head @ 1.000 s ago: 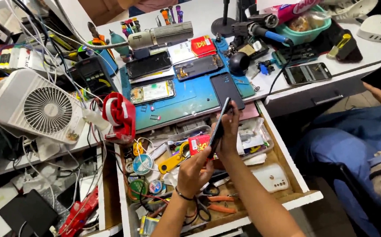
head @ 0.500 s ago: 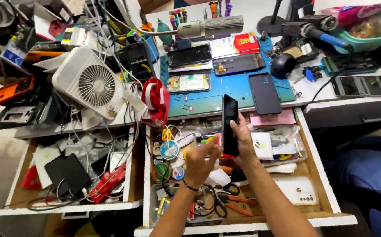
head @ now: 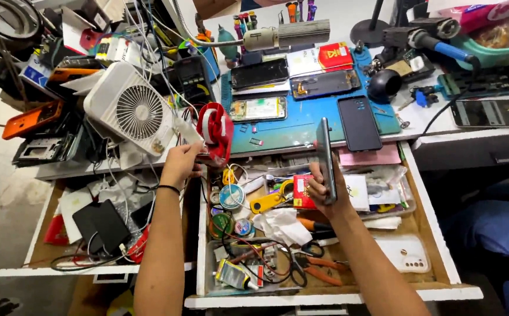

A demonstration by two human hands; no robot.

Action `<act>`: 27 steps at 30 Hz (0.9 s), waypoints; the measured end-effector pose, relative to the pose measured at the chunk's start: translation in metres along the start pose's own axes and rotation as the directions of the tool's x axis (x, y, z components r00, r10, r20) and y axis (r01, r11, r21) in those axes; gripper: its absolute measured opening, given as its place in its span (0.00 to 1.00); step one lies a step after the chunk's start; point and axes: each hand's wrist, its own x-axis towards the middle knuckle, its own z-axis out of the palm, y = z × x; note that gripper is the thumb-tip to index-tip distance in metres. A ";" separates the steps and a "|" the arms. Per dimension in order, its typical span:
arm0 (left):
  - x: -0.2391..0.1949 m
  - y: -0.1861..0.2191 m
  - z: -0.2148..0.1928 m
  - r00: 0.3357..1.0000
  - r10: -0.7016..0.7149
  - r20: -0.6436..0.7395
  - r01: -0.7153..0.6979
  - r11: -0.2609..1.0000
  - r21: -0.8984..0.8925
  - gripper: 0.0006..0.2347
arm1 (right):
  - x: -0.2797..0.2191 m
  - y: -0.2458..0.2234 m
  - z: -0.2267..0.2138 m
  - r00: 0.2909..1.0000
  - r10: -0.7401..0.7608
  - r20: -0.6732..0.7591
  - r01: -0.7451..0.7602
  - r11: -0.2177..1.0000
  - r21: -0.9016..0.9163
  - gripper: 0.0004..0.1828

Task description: The person holds and inspects multiple smartphones at a cluttered electronics repair workbench. They turn the devices over, check the screens and edges, and briefly connect a cable to one phone. The person also handles a phone case and places phones on the workbench.

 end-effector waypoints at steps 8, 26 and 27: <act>-0.027 0.027 0.000 0.995 -0.016 0.101 0.043 0.961 -0.274 0.11 | 0.001 -0.001 -0.002 0.998 0.021 0.066 -0.020 1.000 -0.015 0.31; -0.021 -0.022 0.004 0.988 0.013 0.153 0.100 0.700 -0.707 0.07 | 0.001 -0.003 0.001 0.998 0.012 0.061 -0.013 1.000 0.010 0.31; -0.018 -0.025 0.005 0.988 0.015 0.151 0.098 0.699 -0.709 0.07 | 0.002 -0.003 0.000 0.998 0.013 0.063 -0.013 1.000 0.009 0.31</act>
